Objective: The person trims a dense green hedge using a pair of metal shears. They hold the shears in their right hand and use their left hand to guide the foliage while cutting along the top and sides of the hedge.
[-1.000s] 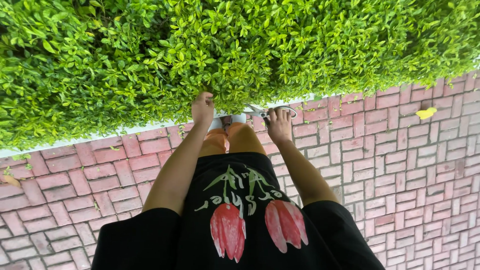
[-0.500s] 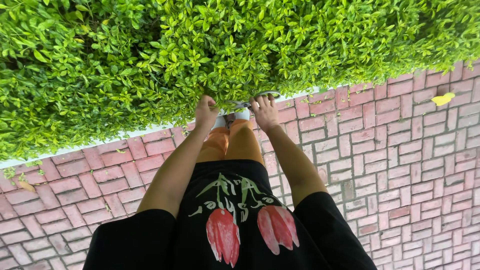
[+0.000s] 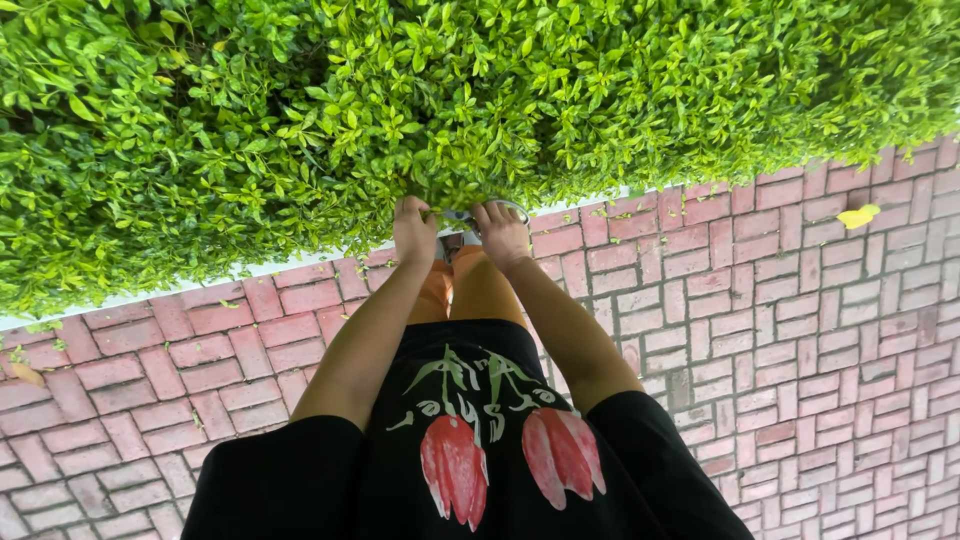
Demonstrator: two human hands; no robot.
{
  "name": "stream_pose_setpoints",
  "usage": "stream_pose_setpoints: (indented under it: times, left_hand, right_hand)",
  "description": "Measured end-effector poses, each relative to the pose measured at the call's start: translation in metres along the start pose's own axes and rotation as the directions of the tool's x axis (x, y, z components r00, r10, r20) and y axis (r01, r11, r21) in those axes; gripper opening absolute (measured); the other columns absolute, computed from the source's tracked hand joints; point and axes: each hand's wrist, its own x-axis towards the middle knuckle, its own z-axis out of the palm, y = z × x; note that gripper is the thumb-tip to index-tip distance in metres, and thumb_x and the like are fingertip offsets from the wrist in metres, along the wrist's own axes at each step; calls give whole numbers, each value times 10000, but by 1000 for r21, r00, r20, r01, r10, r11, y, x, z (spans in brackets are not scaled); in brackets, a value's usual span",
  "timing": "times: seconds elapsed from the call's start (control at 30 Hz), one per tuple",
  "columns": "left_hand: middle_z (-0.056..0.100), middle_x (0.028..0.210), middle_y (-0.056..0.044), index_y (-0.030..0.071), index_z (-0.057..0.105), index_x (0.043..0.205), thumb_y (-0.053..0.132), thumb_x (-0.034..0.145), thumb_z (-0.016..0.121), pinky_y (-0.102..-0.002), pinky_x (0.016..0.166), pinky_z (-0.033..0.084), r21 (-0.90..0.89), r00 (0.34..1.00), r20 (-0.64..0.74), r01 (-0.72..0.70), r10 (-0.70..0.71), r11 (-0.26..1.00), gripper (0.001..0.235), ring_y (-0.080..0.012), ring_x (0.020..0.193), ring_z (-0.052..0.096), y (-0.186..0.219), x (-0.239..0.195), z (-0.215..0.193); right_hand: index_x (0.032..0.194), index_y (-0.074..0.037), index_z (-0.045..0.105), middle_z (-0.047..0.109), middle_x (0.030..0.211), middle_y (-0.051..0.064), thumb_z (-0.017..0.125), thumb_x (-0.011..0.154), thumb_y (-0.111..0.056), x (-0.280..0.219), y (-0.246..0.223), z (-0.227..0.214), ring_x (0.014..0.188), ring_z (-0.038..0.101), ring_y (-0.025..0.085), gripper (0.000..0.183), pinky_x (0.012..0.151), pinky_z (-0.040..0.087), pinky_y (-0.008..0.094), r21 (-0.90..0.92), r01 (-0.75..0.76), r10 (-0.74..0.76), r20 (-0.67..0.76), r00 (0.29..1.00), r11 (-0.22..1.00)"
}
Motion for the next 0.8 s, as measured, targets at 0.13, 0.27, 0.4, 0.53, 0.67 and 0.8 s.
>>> stream_pose_setpoints:
  times: [0.13,0.27,0.4,0.53,0.67,0.8]
  left_hand:
    - [641,990,-139,53,625,904,-10,773,769,-477,743,541,-3,991,-102,-88,87,996,204,-371,882,649,5,3,-16]
    - [651,937,-142,41,634,862,-23,776,749,-440,714,556,-94,980,-185,-89,70,992,157,-332,812,663,-5,16,-44]
    - [684,884,-124,45,663,860,-4,781,766,-404,712,558,-95,971,-231,37,-58,995,139,-284,760,684,-27,21,-62]
    - [713,908,-126,49,697,907,24,828,769,-393,741,562,-137,962,-180,180,-204,974,110,-273,784,696,-16,27,-75]
    - [711,962,-134,60,700,1033,22,793,735,-407,752,571,-231,963,-189,146,-192,962,246,-280,802,698,-14,50,-62]
    - [699,1075,-172,68,729,1058,42,773,769,-442,815,557,-61,986,-163,-28,18,998,289,-339,905,683,-8,73,-38]
  right_hand:
    - [1301,-100,583,626,1129,93,592,912,-88,-6,-9,-15,1094,619,288,390,930,483,419,113,-53,57,-32,998,992]
    - [1290,-50,574,612,1068,135,649,766,-124,-1,-25,-73,1027,607,327,534,872,468,446,116,-59,69,-84,994,991]
    - [1299,-50,555,596,1107,143,711,745,-155,1,-7,-28,1048,591,342,585,875,461,462,123,-92,102,-81,992,988]
    - [1381,-134,557,592,1209,90,683,882,-97,13,0,-7,1168,590,305,516,976,481,436,123,-101,102,-6,995,987]
    - [1328,-89,557,582,1124,131,712,810,-142,41,-24,-79,1086,584,344,543,889,473,472,124,-95,102,-55,993,988]
    - [1266,-66,558,587,1100,146,724,731,-137,53,-15,-57,1046,604,365,564,853,484,487,95,-95,104,-92,990,991]
